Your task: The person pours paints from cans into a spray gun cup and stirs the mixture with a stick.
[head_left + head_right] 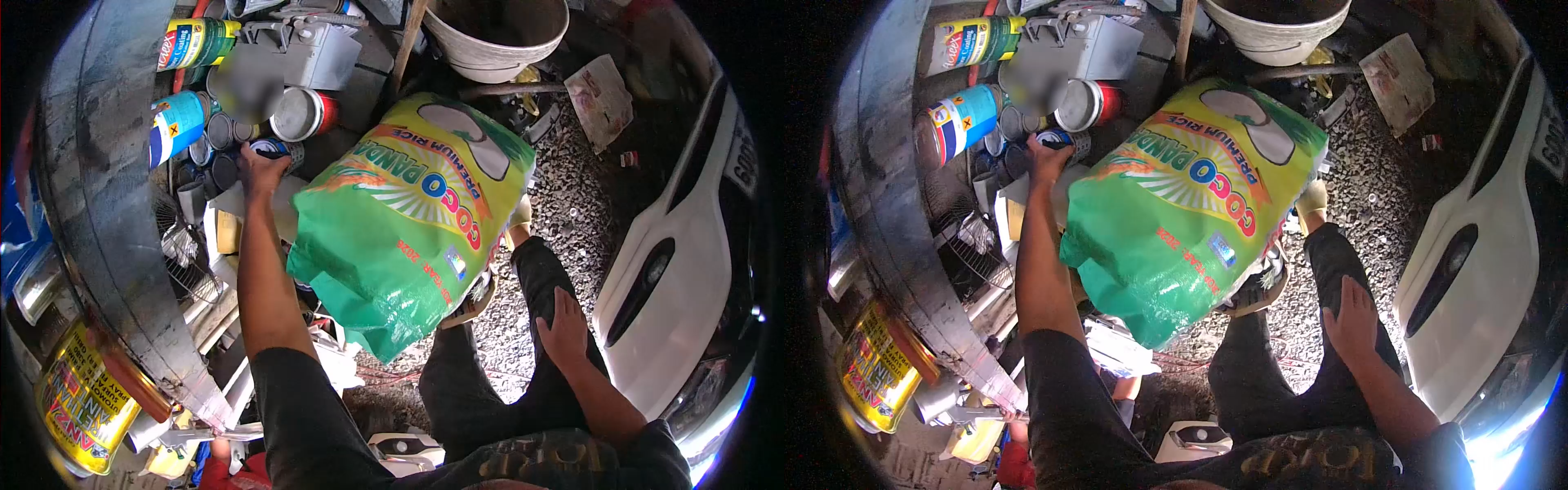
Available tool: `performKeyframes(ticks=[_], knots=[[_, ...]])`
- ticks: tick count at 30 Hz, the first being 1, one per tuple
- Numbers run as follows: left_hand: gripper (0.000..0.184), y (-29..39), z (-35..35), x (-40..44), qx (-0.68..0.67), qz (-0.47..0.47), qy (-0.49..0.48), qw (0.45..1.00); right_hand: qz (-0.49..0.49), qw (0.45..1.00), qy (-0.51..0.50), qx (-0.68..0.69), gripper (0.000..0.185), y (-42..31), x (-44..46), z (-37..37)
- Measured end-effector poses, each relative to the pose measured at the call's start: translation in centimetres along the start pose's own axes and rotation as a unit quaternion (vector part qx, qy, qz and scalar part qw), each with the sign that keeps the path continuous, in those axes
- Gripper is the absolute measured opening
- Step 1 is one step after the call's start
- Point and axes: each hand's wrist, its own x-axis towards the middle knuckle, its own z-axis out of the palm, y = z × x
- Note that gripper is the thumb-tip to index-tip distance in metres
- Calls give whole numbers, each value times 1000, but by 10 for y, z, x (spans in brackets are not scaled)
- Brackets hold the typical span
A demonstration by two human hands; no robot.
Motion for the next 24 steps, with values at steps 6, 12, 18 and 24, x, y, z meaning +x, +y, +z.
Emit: performKeyframes(ticks=[6, 12, 18, 24], knots=[[105, 52, -60, -66, -28, 1, 112, 993, 12, 1000, 2, -10, 81, -7, -4, 2], [101, 79, -126, -182, -108, 27, 237, 965, 12, 999, 14, 36, 86, -8, -10, 11], [96, 101, -200, -342, -149, -5, 170, 974, 7, 993, 39, 114, 92, -22, -39, 12], [97, 141, -306, -529, -179, 163, -76, 967, -313, 916, 83, 238, 83, -109, -131, -109]])
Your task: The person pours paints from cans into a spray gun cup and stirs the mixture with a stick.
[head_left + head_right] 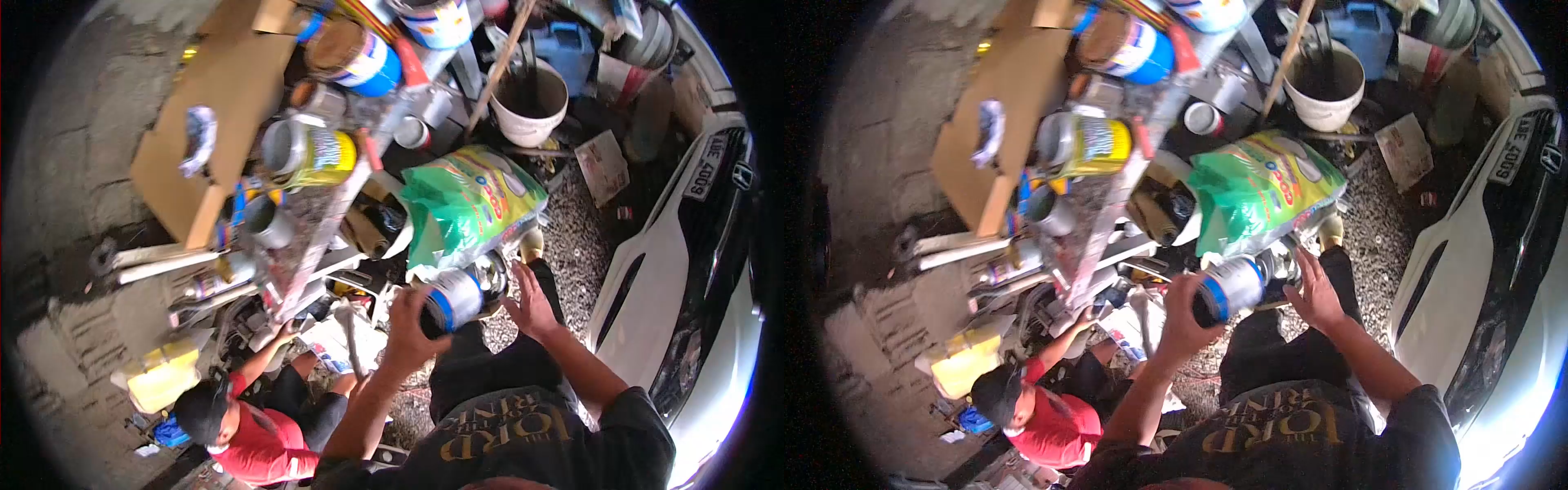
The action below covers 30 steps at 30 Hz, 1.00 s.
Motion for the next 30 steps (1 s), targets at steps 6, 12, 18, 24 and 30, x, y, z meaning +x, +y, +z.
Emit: performKeyframes(ticks=[6, 12, 18, 24, 30], knots=[[93, 33, -68, -84, 185, -60, 23, 981, -143, 986, 46, 65, 85, -133, 0, -62], [99, 61, -87, -140, 94, 6, -31, 995, -205, 959, -198, -9, 92, -201, -30, -74], [103, 129, -158, -172, 83, 89, 1, 993, -346, 881, -313, -74, 128, -272, -51, -71], [110, 143, -179, -203, 58, 175, 43, 982, -457, 829, -320, -35, 134, -314, -60, -83], [122, 146, -160, -232, 39, 115, 58, 991, -453, 827, -326, -59, 127, -314, -81, -88]])
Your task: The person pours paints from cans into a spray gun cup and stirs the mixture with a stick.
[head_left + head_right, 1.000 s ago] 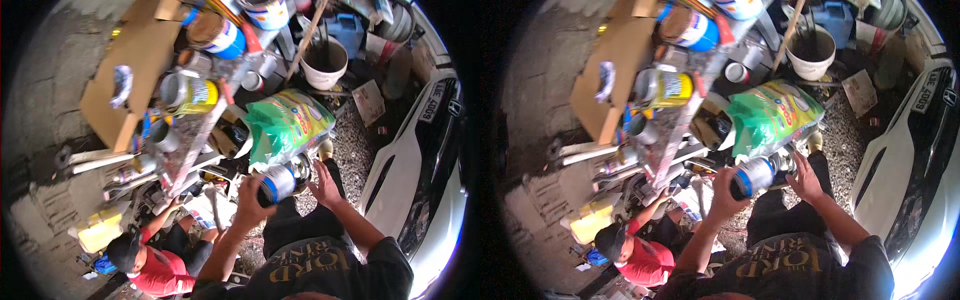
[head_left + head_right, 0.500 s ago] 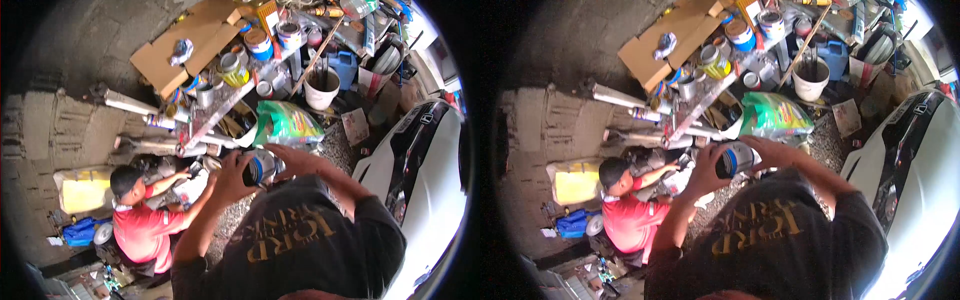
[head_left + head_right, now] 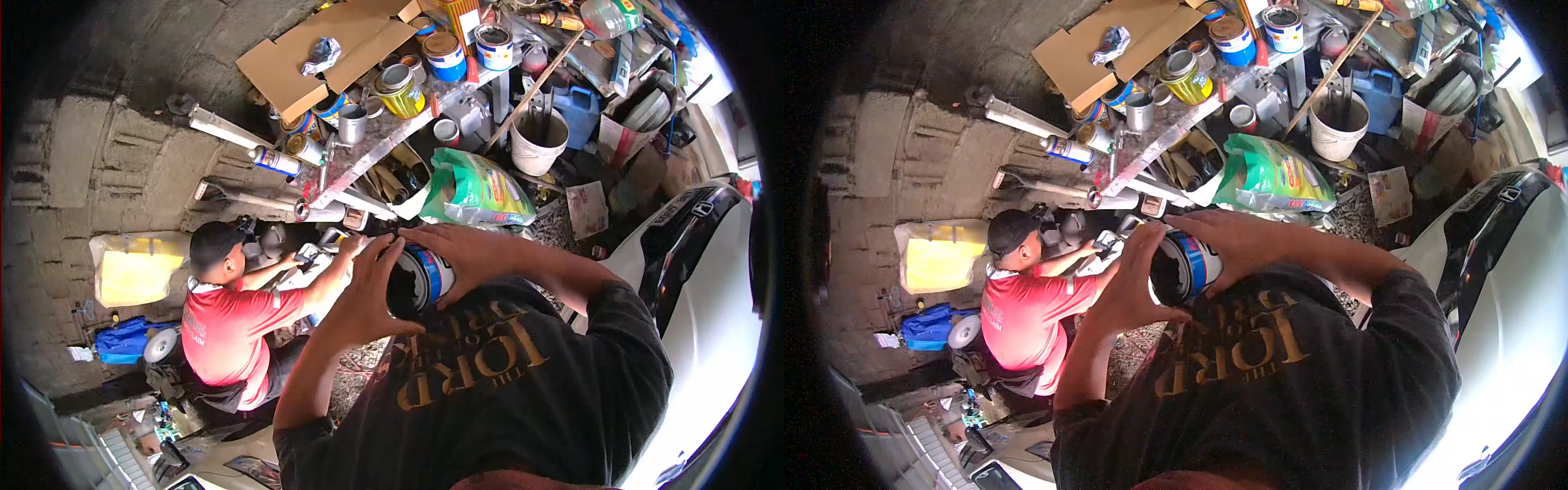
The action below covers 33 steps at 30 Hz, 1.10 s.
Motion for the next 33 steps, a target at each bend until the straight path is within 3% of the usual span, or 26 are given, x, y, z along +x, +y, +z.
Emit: performKeyframes(ticks=[5, 6, 12, 18, 22, 28, 31, 33], knots=[[115, 30, -8, -1, 1, -109, -14, 994, -21, 998, 39, -35, 120, -8, -8, 6], [107, 34, -5, 0, -5, -108, 17, 994, -26, 997, 52, -46, 117, -9, -11, 9], [100, 46, -1, -2, 9, -128, 24, 991, -39, 993, 84, -71, 107, -12, -19, 10], [109, 42, 2, -7, 20, -131, -1, 991, -65, 991, 92, -69, 105, -7, -16, 16], [113, 42, 8, -4, 26, -120, 46, 991, -54, 992, 97, -66, 107, -9, -15, 11], [109, 25, 13, 10, -36, -143, 41, 988, -30, 996, 79, 2, 114, 14, -1, 22], [106, 10, 15, 19, -27, -132, 49, 990, -7, 996, 68, 52, 112, 24, 5, 22], [103, -16, 24, 33, 9, -138, 62, 988, 21, 984, 91, 154, 103, 64, 11, 21]])
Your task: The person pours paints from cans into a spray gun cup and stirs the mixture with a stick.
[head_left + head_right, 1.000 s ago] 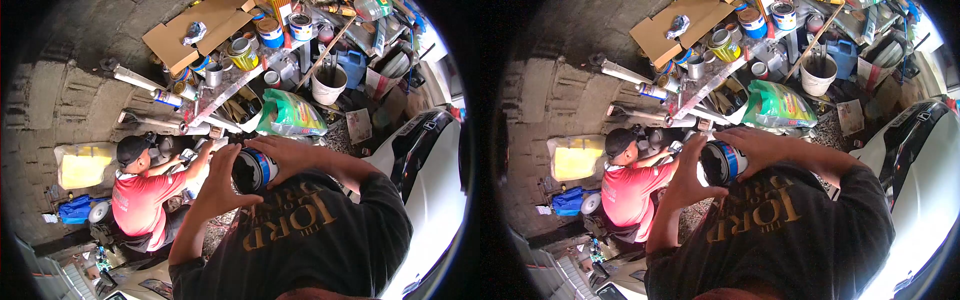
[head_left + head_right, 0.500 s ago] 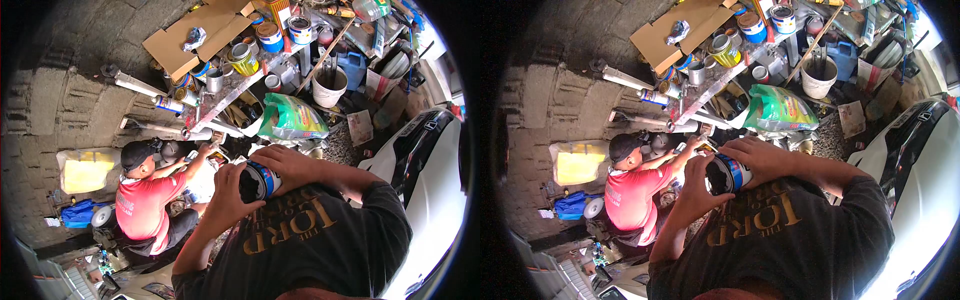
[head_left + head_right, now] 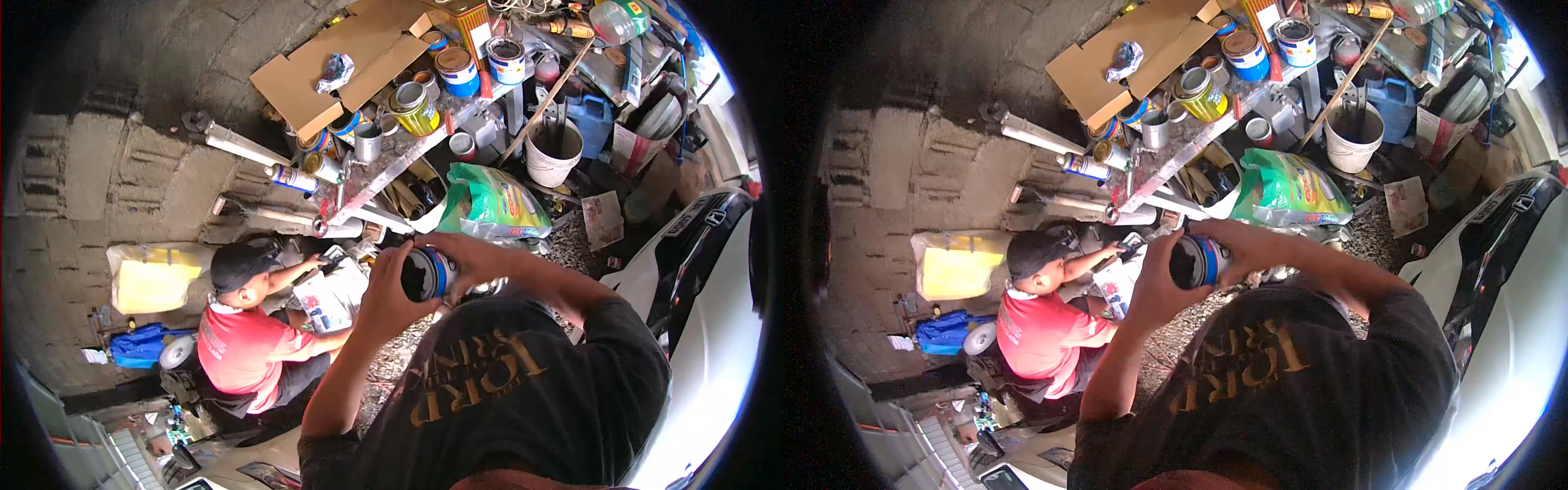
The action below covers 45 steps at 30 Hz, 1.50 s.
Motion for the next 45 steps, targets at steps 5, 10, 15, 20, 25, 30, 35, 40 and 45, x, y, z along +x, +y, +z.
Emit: performKeyframes(ticks=[5, 10, 15, 20, 25, 30, 35, 40, 45], knots=[[98, -54, 21, 93, 59, -1, 71, 996, 233, 900, 348, -123, 61, 137, 87, -80], [98, -95, 24, 167, 122, -118, 119, 978, 346, 828, 413, -152, 67, 244, 164, -131], [104, -139, 16, 185, 152, -201, 141, 957, 358, 824, 420, 127, 48, 265, 183, -145], [106, -166, 8, 200, 141, -230, 146, 952, 264, 831, 393, 292, 40, 253, 126, -126], [102, -192, 18, 209, 143, -210, 153, 955, 155, 813, 311, 467, 53, 165, 22, -59], [109, -196, 16, 210, 122, -228, 124, 958, 164, 810, 257, 501, 40, 116, -10, -27], [109, -201, 15, 207, 103, -227, 125, 960, 152, 842, 241, 459, 21, 92, 0, -12], [113, -207, 17, 211, 98, -227, 127, 961, 94, 860, 241, 439, 15, 60, 12, -7], [113, -207, 15, 210, 98, -220, 122, 963, 82, 846, 220, 478, 15, 35, 6, -16]])
